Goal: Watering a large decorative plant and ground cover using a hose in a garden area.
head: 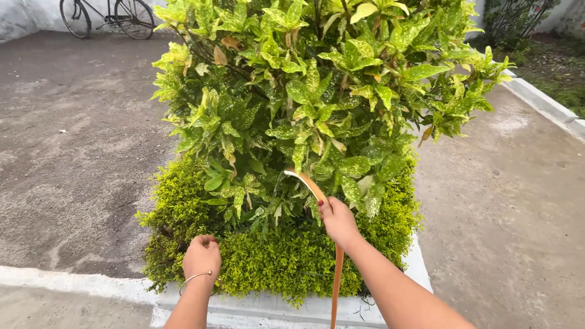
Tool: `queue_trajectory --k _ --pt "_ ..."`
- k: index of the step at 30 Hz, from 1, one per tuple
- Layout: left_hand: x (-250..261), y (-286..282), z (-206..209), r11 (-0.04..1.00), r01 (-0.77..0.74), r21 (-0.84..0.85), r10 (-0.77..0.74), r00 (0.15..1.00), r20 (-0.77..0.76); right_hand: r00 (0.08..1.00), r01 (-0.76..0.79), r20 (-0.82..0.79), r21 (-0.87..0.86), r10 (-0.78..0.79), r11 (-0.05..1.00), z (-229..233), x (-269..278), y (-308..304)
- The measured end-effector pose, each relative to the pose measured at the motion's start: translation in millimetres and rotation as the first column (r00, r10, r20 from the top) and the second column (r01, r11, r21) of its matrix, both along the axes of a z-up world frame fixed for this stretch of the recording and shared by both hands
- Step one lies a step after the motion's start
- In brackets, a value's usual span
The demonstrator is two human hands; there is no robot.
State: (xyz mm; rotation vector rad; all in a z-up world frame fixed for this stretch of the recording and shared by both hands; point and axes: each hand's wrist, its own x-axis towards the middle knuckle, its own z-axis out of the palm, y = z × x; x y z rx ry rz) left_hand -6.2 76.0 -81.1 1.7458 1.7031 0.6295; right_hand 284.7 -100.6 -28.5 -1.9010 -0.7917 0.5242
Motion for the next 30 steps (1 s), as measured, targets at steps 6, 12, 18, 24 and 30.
queue_trajectory --k 6,12,18,24,30 --pt "0.8 5.7 0.8 0.999 0.026 0.026 -0.027 0.999 0.043 0.995 0.074 0.069 0.03 -0.076 0.997 -2.7 9.8 -2.8" --pt "5.6 9.4 8.6 0.999 0.035 0.01 -0.036 0.995 0.097 0.995 0.079 0.053 0.04 -0.081 0.996 -26.8 27.5 -22.1" --pt "9.0 3.0 33.4 0.997 0.051 -0.057 -0.043 0.989 0.138 0.988 0.124 0.093 0.03 -0.126 0.992 -38.5 33.1 -46.5" --pt "15.9 13.5 19.8 0.994 0.102 -0.029 -0.098 0.988 0.122 0.985 0.15 0.097 -0.069 -0.143 0.986 -16.9 10.7 -64.5" --pt "30.0 11.9 21.8 0.99 0.138 -0.016 -0.134 0.982 0.132 0.983 0.153 0.118 -0.102 -0.141 0.983 -14.3 0.9 -76.1"
